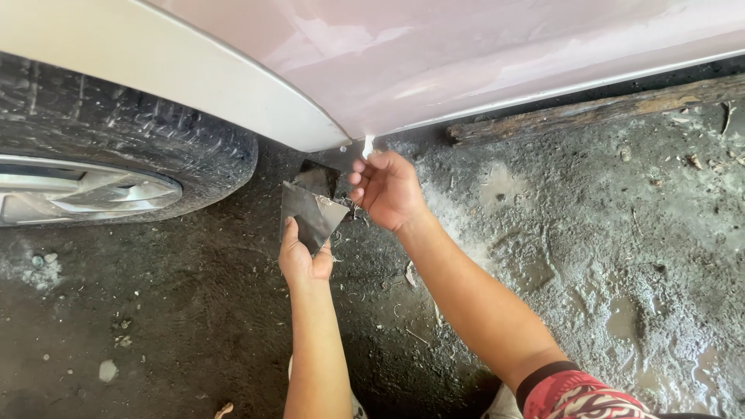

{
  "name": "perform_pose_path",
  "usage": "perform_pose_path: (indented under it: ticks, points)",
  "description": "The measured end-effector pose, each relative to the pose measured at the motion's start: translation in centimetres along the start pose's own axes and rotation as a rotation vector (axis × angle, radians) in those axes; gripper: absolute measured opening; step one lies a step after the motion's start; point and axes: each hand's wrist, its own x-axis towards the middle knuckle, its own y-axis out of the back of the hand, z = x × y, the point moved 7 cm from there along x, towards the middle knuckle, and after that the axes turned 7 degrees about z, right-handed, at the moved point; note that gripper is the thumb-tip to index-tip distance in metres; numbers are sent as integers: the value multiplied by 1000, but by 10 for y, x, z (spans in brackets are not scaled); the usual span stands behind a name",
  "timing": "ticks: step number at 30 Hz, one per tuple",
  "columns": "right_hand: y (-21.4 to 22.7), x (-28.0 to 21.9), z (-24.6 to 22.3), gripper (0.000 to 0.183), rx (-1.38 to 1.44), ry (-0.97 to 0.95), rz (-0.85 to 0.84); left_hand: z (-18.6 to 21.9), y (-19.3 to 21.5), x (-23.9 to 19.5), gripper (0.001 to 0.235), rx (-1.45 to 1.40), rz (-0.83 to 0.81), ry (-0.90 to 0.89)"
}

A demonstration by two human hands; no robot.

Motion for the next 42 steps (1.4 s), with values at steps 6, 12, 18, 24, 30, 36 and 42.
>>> perform_pose_path:
  ticks: [6,12,18,24,30,36,42]
  points:
    - [11,-11,-11,10,-56,7,-93,-13,-8,-4,46,36,-14,21]
    - [14,-33,-4,11,-46,-30,-153,-26,-8,2,47,99,-20,4]
    - [20,-53,-3,5,-22,-19,-73,-26,-7,1,48,175,15,-47]
    - [22,-72,14,5,98,-3,-30,-38,-15,-5,44,224,-82,-99]
    - [13,-98,20,9,182,64,-41,-44,-32,-30,39,383,-91,-120]
    - [12,-117,17,9,242,140,-34,-50,-36,-35,42,475,7,-125]
    - [12,-141,25,12,286,224,-52,-49,-35,-47,54,722,177,-125]
